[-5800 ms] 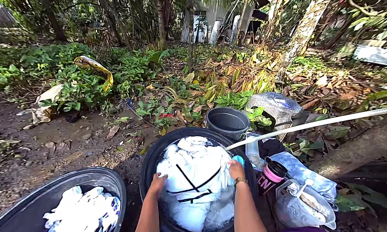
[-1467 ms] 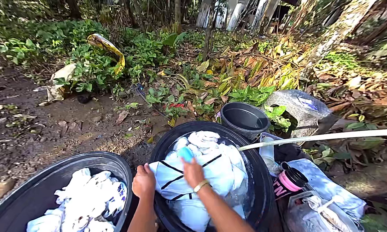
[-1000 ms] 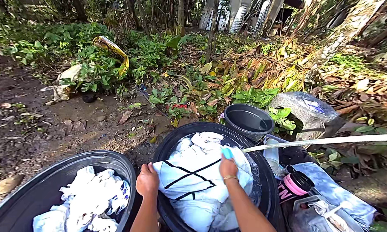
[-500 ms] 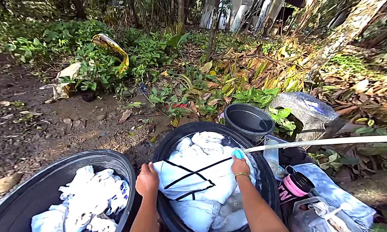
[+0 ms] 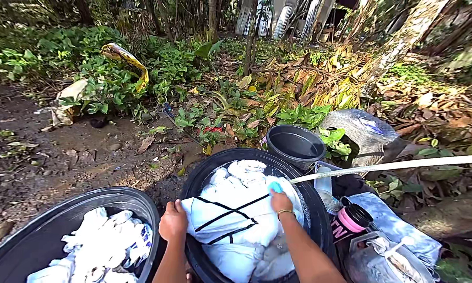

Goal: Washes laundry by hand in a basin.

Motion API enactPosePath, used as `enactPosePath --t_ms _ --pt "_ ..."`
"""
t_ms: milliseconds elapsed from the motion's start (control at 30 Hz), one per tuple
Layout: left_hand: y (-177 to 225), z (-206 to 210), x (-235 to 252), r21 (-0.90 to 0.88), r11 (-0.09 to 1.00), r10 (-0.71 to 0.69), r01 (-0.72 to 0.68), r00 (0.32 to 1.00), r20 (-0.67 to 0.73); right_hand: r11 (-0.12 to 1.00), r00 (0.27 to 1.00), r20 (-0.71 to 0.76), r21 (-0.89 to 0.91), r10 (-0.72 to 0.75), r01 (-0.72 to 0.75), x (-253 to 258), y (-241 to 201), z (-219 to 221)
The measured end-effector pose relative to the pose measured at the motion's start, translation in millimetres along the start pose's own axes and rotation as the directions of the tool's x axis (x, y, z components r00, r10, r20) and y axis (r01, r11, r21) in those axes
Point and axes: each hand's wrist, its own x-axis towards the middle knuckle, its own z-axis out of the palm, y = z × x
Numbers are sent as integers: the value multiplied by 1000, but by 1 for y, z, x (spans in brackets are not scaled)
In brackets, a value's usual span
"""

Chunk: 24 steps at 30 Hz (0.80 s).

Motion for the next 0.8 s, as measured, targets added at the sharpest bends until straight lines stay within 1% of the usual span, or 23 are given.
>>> enactPosePath --t_ms 33,67,100,133,167,200,233,267,300,333,367,400,467,533,567,600,633,667,700,733,800 --pt "0 0 -1 2 1000 -4 4 1000 3 997 997 -16 20 78 -78 2 9 -6" --pt "0 0 0 4 1000 -7 7 1000 1 991 991 -33 36 130 -129 1 9 -10" --pt "1 -1 1 3 1000 -6 6 1000 -2 989 989 -46 49 143 -141 -5 -2 -13" --pt "0 -1 2 2 1000 -8 8 1000 -2 992 993 -58 74 107 -102 -15 -19 -13" --pt "-1 -1 1 4 1000 -10 10 1000 -1 994 998 -69 108 13 -6 -32 -41 -10" --pt "-2 0 0 7 1000 -9 9 1000 1 984 990 -64 123 -124 131 -53 -68 -3" --pt "-2 0 0 7 1000 -8 8 1000 0 951 960 -39 133 -278 281 -77 -100 4" --pt "-1 0 0 3 1000 -7 7 1000 -6 890 901 -13 150 -433 430 -101 -131 14" --pt "0 -1 1 2 1000 -9 9 1000 -8 817 830 8 183 -557 547 -122 -156 26" --pt "0 -1 1 -3 1000 -10 10 1000 -9 762 774 30 207 -632 614 -135 -171 38" --pt "-1 -1 1 -6 1000 -12 12 1000 -7 750 755 61 194 -653 633 -138 -176 47" --pt "-2 -2 1 -3 1000 -12 12 1000 -3 775 774 82 148 -628 614 -127 -168 54" --pt "-2 -3 2 5 1000 -8 8 1000 13 870 866 89 21 -492 493 -83 -121 53" --pt "1 -4 1 -1 1000 1 -1 1000 17 959 959 8 -20 -282 282 -38 -59 37" --pt "1 -4 0 0 1000 1 -1 1000 20 985 984 -24 -13 -174 174 -23 -34 28" --pt "1 -4 0 4 1000 -1 1 1000 23 996 996 -37 2 -85 85 -14 -19 20" --pt "2 -5 0 6 1000 -3 3 1000 23 999 999 -47 21 -23 24 -11 -14 15" --pt "2 -5 0 5 1000 -8 8 1000 20 999 998 -60 46 12 -9 -13 -19 11" --pt "3 -5 1 3 1000 -13 12 1000 16 996 997 -77 85 10 -4 -22 -33 7" --pt "3 -5 2 1 1000 -12 12 1000 13 989 995 -96 142 -39 52 -38 -54 4" --pt "1 -3 1 -12 1000 -12 12 1000 12 929 961 -112 252 -251 272 -85 -106 9"
